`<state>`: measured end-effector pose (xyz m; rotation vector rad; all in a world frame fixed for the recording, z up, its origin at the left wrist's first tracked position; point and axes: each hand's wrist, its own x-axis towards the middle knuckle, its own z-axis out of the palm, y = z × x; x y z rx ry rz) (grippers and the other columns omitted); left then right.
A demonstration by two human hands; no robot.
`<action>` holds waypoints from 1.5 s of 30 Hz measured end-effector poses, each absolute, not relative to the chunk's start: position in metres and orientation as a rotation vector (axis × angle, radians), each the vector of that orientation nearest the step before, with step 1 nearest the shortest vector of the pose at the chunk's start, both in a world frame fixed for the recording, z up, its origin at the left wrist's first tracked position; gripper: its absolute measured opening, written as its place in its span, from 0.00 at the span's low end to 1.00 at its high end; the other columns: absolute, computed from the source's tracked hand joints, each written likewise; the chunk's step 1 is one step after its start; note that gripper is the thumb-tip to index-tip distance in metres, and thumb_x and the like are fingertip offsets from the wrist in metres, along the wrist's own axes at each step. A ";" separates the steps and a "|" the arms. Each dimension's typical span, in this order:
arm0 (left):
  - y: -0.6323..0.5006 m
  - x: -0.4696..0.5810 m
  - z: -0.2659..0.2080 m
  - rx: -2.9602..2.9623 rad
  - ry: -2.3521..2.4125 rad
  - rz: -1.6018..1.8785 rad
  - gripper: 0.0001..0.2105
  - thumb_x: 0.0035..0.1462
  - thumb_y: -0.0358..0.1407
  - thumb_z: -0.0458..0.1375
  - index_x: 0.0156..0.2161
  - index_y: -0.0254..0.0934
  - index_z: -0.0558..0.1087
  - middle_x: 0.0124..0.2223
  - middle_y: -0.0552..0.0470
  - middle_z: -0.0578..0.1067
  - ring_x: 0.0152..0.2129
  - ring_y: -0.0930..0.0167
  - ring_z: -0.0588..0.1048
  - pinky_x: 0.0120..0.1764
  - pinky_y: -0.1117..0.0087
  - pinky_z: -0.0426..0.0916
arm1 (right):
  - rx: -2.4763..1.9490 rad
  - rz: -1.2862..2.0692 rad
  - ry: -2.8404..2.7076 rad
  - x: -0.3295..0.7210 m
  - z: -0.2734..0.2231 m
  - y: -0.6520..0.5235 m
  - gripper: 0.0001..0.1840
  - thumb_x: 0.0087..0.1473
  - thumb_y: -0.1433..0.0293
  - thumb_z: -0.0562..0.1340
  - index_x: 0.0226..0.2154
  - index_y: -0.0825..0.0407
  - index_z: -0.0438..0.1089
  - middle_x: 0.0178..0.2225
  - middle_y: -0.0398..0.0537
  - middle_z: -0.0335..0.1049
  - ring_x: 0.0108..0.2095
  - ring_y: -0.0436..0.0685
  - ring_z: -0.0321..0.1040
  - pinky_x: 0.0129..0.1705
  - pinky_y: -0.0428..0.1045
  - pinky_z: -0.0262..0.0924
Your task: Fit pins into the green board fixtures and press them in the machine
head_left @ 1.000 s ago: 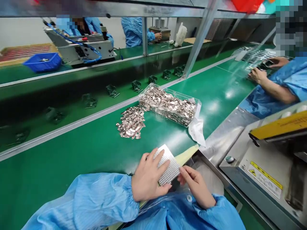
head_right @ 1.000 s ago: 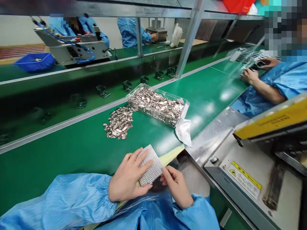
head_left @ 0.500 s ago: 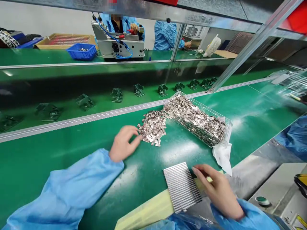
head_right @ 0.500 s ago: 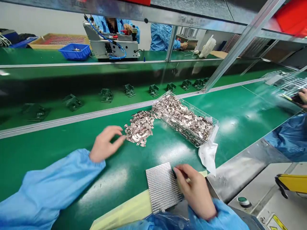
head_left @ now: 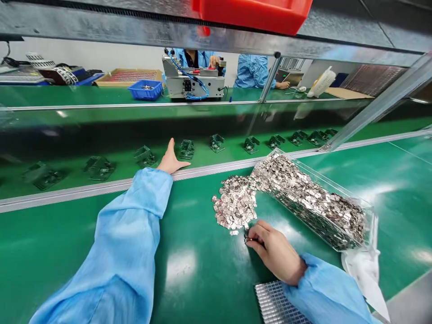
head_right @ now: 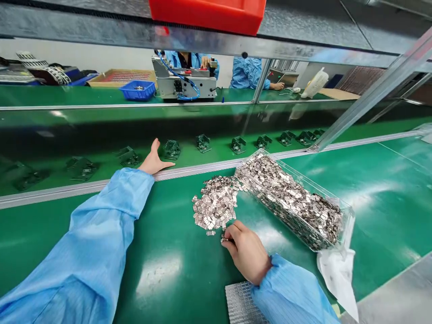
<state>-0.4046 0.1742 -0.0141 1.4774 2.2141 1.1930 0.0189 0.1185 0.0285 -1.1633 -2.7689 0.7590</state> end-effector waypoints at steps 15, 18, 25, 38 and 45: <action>0.076 -0.224 0.028 1.181 1.480 1.660 0.30 0.35 0.38 0.73 0.44 0.38 0.65 0.47 0.47 0.74 0.43 0.63 0.76 0.48 0.61 0.73 | -0.990 0.946 -2.189 0.071 0.058 0.085 0.10 0.59 0.73 0.58 0.37 0.49 0.76 0.32 0.46 0.74 0.30 0.53 0.71 0.33 0.48 0.65; 0.017 -0.147 0.028 1.108 1.241 1.458 0.26 0.40 0.36 0.72 0.44 0.38 0.66 0.43 0.49 0.75 0.41 0.65 0.76 0.45 0.64 0.74 | -1.000 1.063 -1.980 0.089 0.065 0.052 0.07 0.58 0.68 0.62 0.36 0.48 0.77 0.31 0.46 0.74 0.31 0.55 0.71 0.33 0.49 0.65; -0.035 -0.072 0.035 1.111 1.013 1.275 0.22 0.48 0.32 0.67 0.47 0.41 0.66 0.37 0.55 0.72 0.29 0.75 0.73 0.33 0.77 0.70 | -1.174 1.199 -1.496 0.104 0.061 -0.013 0.09 0.51 0.66 0.68 0.32 0.50 0.68 0.26 0.43 0.71 0.26 0.52 0.66 0.28 0.46 0.63; -0.050 -0.064 0.022 1.445 1.037 1.154 0.15 0.62 0.36 0.55 0.53 0.45 0.63 0.34 0.53 0.72 0.25 0.74 0.69 0.29 0.75 0.66 | -1.283 1.136 -1.548 0.102 0.057 -0.032 0.10 0.50 0.71 0.62 0.33 0.48 0.58 0.24 0.38 0.69 0.24 0.50 0.60 0.27 0.45 0.56; -0.053 -0.065 0.013 1.522 1.156 1.099 0.15 0.63 0.39 0.54 0.54 0.42 0.64 0.28 0.55 0.69 0.19 0.75 0.63 0.23 0.74 0.58 | -1.282 1.156 -1.426 0.096 0.045 -0.039 0.12 0.53 0.68 0.63 0.37 0.47 0.59 0.25 0.40 0.69 0.25 0.52 0.64 0.28 0.47 0.61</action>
